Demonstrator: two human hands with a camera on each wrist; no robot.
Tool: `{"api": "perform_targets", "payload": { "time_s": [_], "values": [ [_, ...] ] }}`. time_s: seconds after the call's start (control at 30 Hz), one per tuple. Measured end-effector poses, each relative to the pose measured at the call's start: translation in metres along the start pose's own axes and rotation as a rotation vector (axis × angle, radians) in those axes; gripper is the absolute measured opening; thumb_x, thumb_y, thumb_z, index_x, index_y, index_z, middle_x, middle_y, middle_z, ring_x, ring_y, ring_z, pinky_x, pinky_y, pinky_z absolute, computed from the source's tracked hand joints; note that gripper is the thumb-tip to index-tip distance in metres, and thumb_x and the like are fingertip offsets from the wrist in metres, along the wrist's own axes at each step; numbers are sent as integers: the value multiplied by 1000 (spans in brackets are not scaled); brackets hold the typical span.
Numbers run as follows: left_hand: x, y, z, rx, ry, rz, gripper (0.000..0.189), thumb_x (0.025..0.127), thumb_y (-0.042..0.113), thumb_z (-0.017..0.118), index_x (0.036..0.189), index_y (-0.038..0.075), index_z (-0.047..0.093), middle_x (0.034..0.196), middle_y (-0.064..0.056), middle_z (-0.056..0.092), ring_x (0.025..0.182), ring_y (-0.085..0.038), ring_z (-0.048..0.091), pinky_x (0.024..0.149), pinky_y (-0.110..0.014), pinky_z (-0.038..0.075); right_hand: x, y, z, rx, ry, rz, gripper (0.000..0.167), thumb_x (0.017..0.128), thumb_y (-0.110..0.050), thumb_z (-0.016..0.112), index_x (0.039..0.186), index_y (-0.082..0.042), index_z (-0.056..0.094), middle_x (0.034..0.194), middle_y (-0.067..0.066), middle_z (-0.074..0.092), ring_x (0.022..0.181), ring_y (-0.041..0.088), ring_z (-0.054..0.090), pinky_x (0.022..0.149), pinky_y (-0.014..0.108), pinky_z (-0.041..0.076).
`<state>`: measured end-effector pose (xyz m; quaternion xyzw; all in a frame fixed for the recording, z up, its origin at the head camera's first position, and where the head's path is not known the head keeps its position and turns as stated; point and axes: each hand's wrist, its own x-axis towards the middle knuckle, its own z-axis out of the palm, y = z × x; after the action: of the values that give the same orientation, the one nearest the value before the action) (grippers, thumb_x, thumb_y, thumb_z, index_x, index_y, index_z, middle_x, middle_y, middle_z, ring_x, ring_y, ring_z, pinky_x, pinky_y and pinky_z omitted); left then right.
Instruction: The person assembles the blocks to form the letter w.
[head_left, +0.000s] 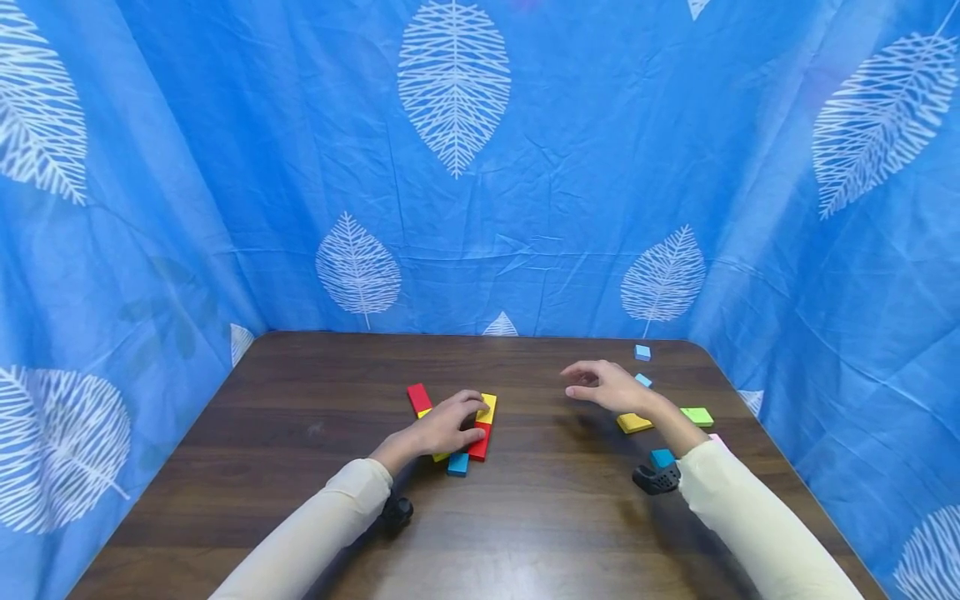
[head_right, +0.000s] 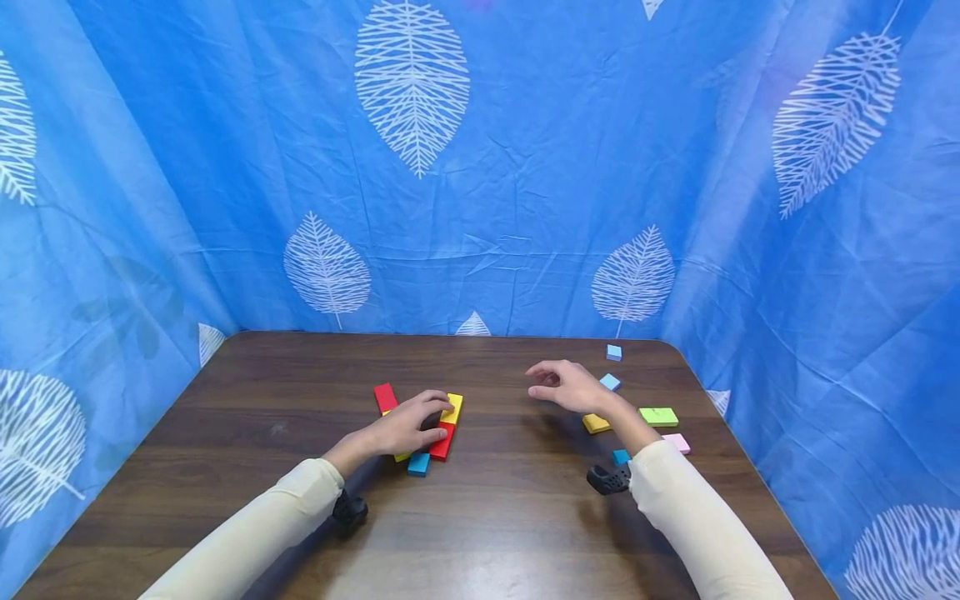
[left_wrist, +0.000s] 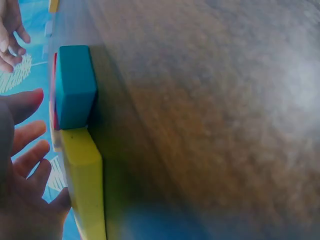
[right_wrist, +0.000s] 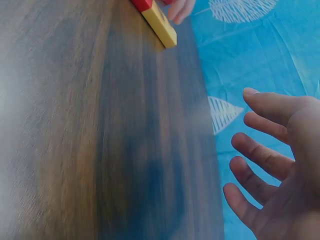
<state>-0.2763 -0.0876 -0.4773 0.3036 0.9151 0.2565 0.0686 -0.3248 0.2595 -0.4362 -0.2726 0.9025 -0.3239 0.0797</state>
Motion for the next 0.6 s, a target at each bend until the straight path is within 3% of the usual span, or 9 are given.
{"api": "perform_targets", "payload": {
  "time_s": [0.2,0.6],
  "values": [
    [0,1,1,30,-31,3,45,100,20,71,141,4,62,147,-12,51,132,-29,51,111,-42,43,-20,10,-11,-16,12,5,44,103,-28,67,135,3,63,126,20,67,113,31,62,97,55,50],
    [1,0,3,42,11,5,40,99,19,73,135,3,67,143,-13,53,131,-30,52,111,-44,43,-55,19,-20,-72,25,25,43,103,-27,67,133,4,64,122,18,69,105,26,64,90,46,55]
  ]
}}
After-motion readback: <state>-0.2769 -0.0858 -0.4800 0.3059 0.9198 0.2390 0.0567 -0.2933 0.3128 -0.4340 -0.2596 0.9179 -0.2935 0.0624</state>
